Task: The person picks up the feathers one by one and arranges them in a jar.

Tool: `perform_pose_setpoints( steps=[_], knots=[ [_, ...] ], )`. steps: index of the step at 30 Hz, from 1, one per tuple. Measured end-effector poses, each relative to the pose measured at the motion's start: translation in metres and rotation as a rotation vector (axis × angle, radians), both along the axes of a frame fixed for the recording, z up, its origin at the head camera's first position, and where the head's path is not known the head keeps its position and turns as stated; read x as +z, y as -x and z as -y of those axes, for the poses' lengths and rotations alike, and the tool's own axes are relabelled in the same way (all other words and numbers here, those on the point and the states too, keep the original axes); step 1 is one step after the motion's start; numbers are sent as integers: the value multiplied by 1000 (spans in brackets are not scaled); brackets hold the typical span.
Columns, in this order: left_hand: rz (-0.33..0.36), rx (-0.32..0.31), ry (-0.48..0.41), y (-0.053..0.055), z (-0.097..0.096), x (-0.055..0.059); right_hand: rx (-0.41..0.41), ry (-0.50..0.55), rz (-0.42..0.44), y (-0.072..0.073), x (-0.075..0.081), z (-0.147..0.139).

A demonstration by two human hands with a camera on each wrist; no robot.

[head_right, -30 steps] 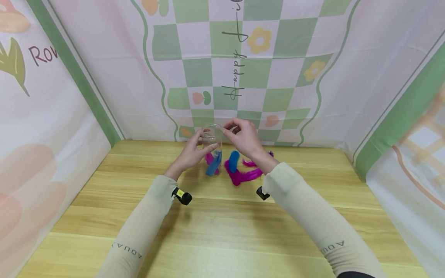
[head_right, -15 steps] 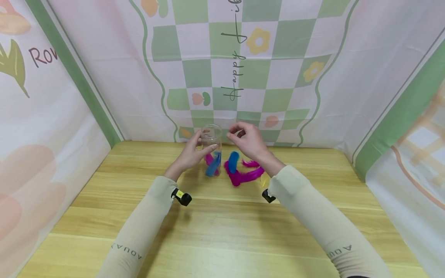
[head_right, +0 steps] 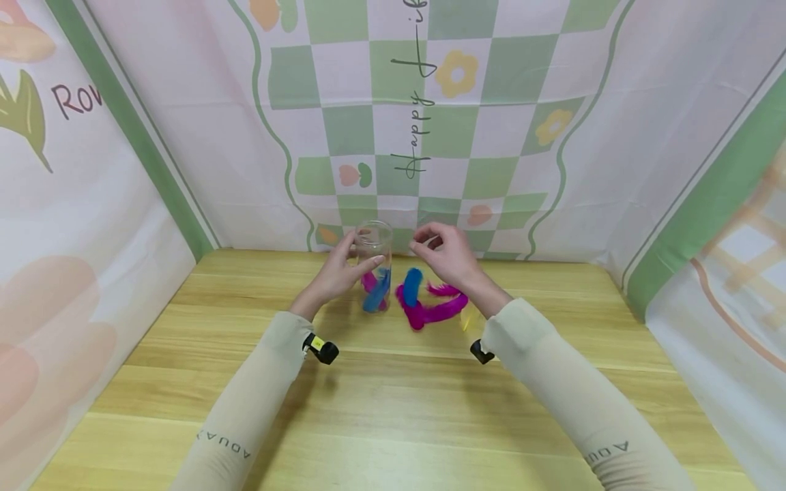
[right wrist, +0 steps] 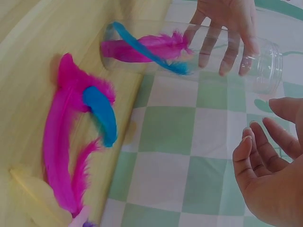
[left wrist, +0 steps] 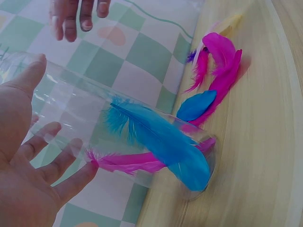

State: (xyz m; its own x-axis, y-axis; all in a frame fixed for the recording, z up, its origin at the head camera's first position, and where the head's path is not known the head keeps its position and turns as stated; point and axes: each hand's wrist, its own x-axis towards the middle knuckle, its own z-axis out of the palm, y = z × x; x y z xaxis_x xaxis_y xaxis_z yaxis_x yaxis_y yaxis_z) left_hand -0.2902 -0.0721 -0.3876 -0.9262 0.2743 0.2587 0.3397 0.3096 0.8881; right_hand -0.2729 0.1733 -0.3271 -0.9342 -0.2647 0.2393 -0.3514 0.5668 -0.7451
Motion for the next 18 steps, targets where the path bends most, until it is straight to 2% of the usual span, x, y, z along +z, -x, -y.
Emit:
perform_pose_setpoints(
  steps=[12, 18],
  knots=[
    [2, -6, -3, -1, 0, -1, -25, 38, 71, -2, -10, -16],
    [2, -1, -1, 0, 0, 0, -34, 22, 74, -1, -15, -23]
  ],
)
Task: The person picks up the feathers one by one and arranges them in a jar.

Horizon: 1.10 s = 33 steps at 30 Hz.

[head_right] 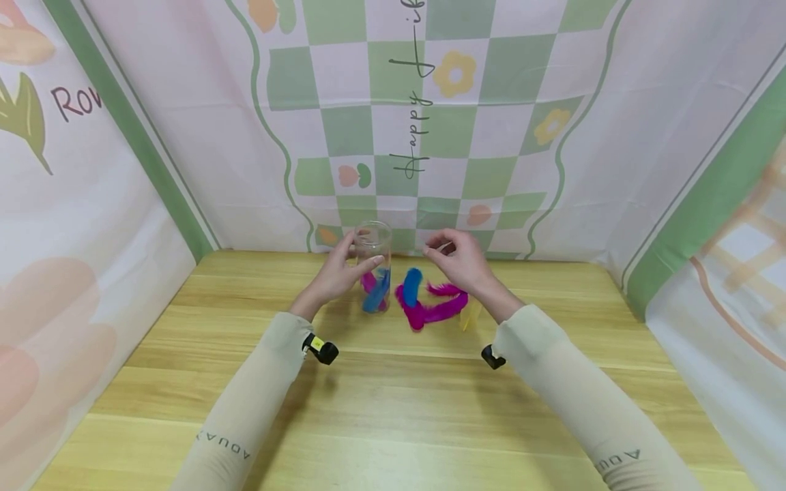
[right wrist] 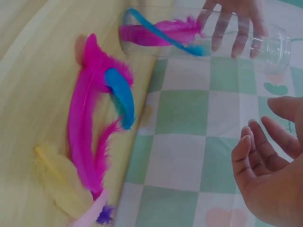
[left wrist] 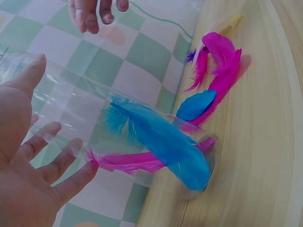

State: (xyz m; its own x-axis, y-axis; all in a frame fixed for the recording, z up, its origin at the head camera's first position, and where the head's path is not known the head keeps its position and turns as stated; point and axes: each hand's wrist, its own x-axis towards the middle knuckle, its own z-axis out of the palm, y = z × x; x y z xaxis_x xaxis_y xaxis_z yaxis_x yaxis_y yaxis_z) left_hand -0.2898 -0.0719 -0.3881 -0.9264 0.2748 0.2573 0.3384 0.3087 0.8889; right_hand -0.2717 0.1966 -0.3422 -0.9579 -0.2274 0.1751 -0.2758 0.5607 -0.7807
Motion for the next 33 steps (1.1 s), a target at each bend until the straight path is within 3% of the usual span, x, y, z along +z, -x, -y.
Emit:
perform_pose_setpoints(
  steps=[11, 33],
  knots=[
    [1, -2, 2, 0, 1, 0, -10, -53, -32, -1, -5, -13],
    [-1, -1, 12, 1, 1, 1, -51, -102, -14, -4, -18, -32]
  ],
)
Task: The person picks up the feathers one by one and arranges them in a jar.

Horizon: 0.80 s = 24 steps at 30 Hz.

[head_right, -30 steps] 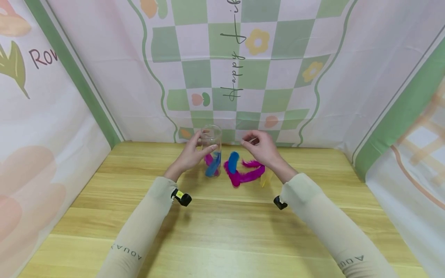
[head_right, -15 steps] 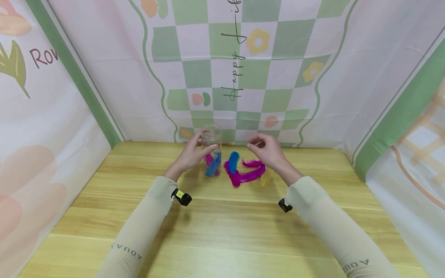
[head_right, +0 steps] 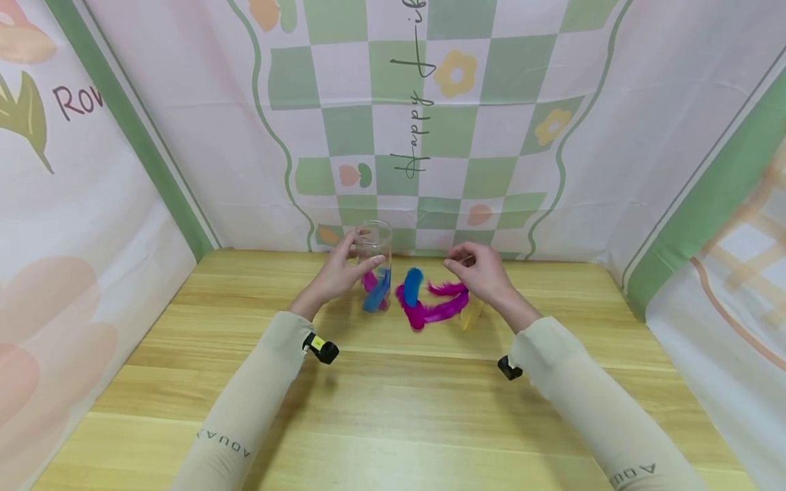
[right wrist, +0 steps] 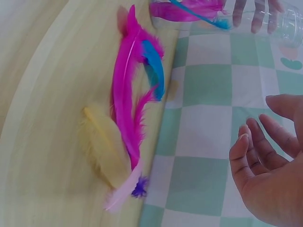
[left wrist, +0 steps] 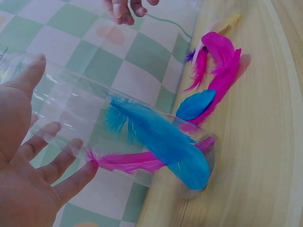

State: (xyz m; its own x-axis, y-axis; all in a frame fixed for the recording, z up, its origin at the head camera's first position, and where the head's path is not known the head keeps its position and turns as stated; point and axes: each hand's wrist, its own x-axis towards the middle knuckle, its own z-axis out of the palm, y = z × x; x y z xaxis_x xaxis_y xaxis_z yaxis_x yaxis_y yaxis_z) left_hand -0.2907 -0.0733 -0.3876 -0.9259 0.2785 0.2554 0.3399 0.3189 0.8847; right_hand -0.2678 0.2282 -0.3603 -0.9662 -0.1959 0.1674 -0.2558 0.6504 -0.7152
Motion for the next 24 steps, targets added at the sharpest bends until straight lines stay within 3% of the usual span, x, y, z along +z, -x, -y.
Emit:
perform_pose_setpoints(
  steps=[24],
  knots=[
    [15, -1, 7, -3, 0, 0, -37, -43, 20, 5, -18, -20]
  ],
)
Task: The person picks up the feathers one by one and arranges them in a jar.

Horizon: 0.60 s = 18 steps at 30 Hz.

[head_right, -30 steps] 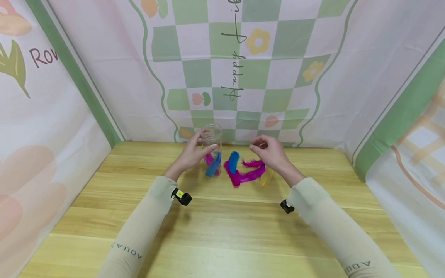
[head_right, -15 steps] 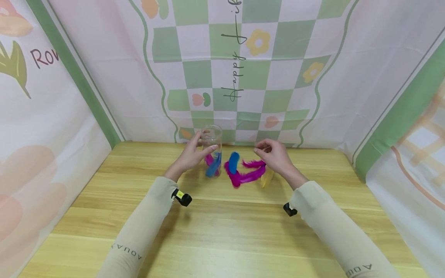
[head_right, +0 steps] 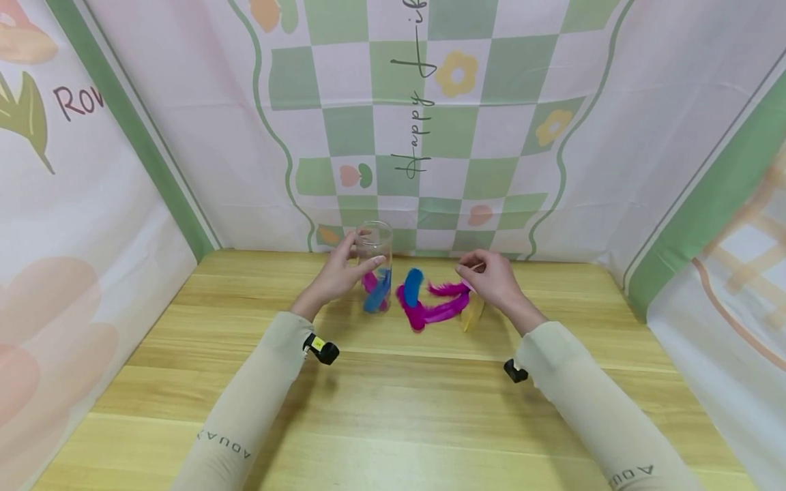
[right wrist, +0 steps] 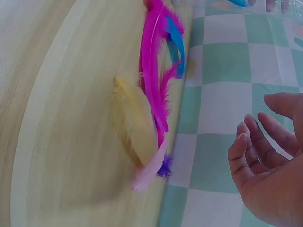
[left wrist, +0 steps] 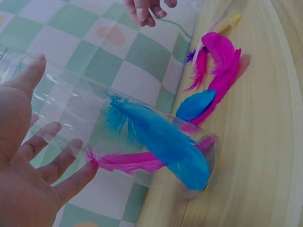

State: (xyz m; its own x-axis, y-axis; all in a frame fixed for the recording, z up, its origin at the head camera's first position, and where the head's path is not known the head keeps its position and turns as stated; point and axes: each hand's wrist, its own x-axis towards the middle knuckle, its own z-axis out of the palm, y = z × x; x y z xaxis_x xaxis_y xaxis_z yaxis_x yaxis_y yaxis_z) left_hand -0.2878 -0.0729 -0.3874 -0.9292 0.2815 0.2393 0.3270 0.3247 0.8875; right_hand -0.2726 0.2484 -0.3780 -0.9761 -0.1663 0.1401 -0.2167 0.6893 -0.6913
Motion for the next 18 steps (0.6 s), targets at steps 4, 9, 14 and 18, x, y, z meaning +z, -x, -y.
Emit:
perform_pose_setpoints(
  steps=[4, 9, 14, 18],
  knots=[
    [2, 4, -5, 1, 0, -1, -3, -2, 2, 1, -3, -2],
    [8, 8, -4, 1, 0, -1, -16, -9, 11, 2, -6, -4],
    [9, 13, 3, 0, 0, -1, -28, -16, 0, 5, -10, -8],
    [18, 18, 2, 0, 0, -1, -40, -12, -8, 7, -13, -11]
  ],
)
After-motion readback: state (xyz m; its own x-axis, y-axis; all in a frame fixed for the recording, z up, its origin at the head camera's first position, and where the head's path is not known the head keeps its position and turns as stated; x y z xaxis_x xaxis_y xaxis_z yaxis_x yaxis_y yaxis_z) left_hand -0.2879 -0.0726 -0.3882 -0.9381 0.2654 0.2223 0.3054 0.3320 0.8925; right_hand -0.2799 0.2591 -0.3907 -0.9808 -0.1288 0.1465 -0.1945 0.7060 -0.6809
